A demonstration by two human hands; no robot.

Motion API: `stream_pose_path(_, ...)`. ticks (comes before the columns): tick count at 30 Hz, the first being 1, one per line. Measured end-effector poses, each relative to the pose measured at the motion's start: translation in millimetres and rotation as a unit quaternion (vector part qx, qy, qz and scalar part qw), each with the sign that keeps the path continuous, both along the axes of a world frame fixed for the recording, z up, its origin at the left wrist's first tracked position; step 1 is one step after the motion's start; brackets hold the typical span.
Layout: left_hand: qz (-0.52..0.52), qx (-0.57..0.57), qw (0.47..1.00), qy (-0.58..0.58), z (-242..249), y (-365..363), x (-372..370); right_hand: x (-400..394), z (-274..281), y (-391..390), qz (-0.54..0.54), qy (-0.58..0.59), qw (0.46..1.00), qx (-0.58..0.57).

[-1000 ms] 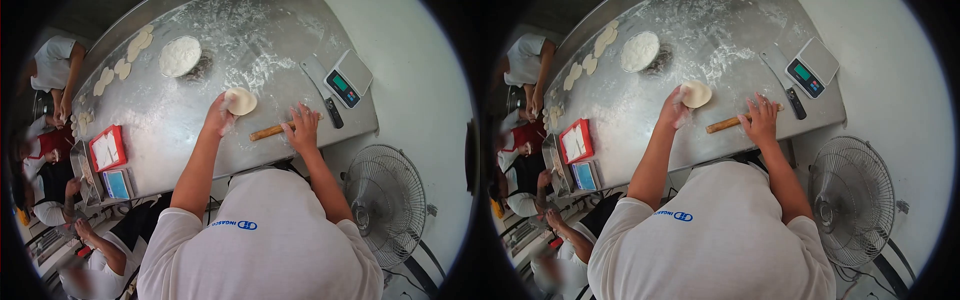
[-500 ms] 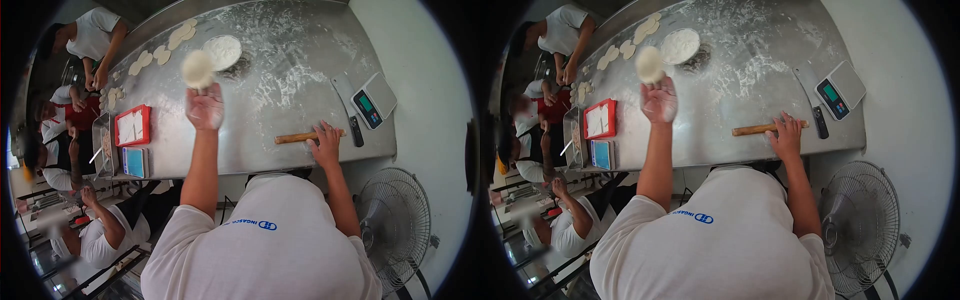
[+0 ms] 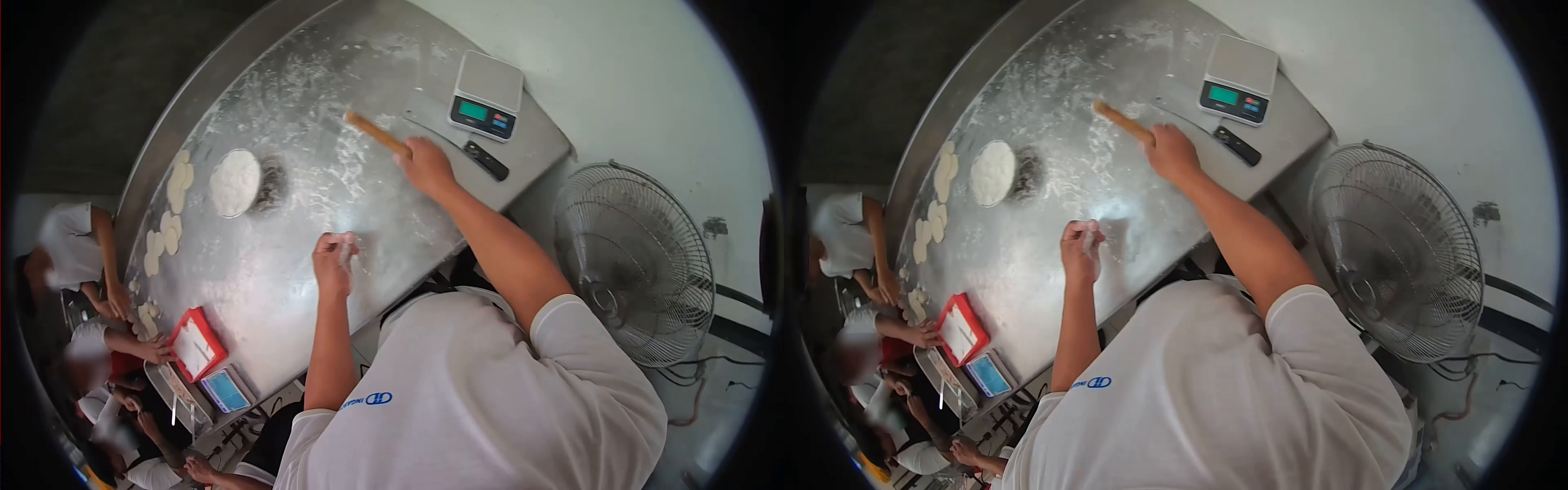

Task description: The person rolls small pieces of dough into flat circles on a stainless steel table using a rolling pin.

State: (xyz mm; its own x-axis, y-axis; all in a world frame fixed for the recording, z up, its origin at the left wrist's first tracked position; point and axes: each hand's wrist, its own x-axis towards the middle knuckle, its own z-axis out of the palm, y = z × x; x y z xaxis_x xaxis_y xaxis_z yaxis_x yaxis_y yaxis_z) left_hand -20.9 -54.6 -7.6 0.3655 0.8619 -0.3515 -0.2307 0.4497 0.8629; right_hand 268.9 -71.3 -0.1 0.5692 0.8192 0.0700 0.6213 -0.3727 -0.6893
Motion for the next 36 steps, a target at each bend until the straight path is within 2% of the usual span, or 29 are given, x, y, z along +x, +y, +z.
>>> stream_pose_path(2,-0.030,0.037,0.999,0.022,3.9,9.1,-2.3,1.0,20.5,28.6,-0.004,0.001,0.995,0.096)
stream_pose_path(5,-0.089,0.069,0.992,0.064,13.2,11.2,-3.4,7.4,34.8,20.4,0.024,0.063,0.992,0.103)
stream_pose_path(7,-0.104,0.058,0.989,0.090,10.6,8.2,-7.0,3.8,33.5,-11.5,0.003,0.137,0.991,0.003)
stream_pose_path(11,-0.104,0.035,0.984,0.140,2.5,-7.1,-28.7,-7.6,-19.3,-92.8,-0.027,0.149,0.988,-0.001)
stream_pose_path(13,-0.095,0.017,0.983,0.155,-7.6,-15.5,-40.2,-17.7,-23.6,-124.9,-0.052,0.223,0.973,-0.037)
stream_pose_path(17,-0.098,-0.003,0.982,0.163,-12.7,-20.5,-44.8,-31.1,-15.3,-135.3,-0.046,0.245,0.969,-0.003)
stream_pose_path(21,-0.123,0.032,0.976,0.176,-11.3,-16.7,-31.9,-12.5,53.6,-48.3,-0.008,0.240,0.971,0.001)
stream_pose_path(24,-0.130,0.037,0.980,0.145,2.6,-9.8,-19.8,3.1,145.1,23.6,0.009,0.164,0.968,0.190)
stream_pose_path(26,-0.129,0.027,0.984,0.121,16.4,-11.6,-14.5,14.2,213.5,49.2,0.049,0.226,0.949,0.216)
stream_pose_path(29,-0.125,0.018,0.981,0.149,11.1,-14.5,-13.9,23.1,251.0,90.4,0.062,0.161,0.955,0.240)
stream_pose_path(32,-0.106,0.029,0.986,0.127,2.1,-22.2,-21.0,18.3,222.4,98.0,0.073,0.149,0.972,0.167)
stream_pose_path(36,-0.072,0.023,0.987,0.143,3.0,-36.3,-40.8,-5.6,132.4,107.1,0.054,0.176,0.969,0.165)
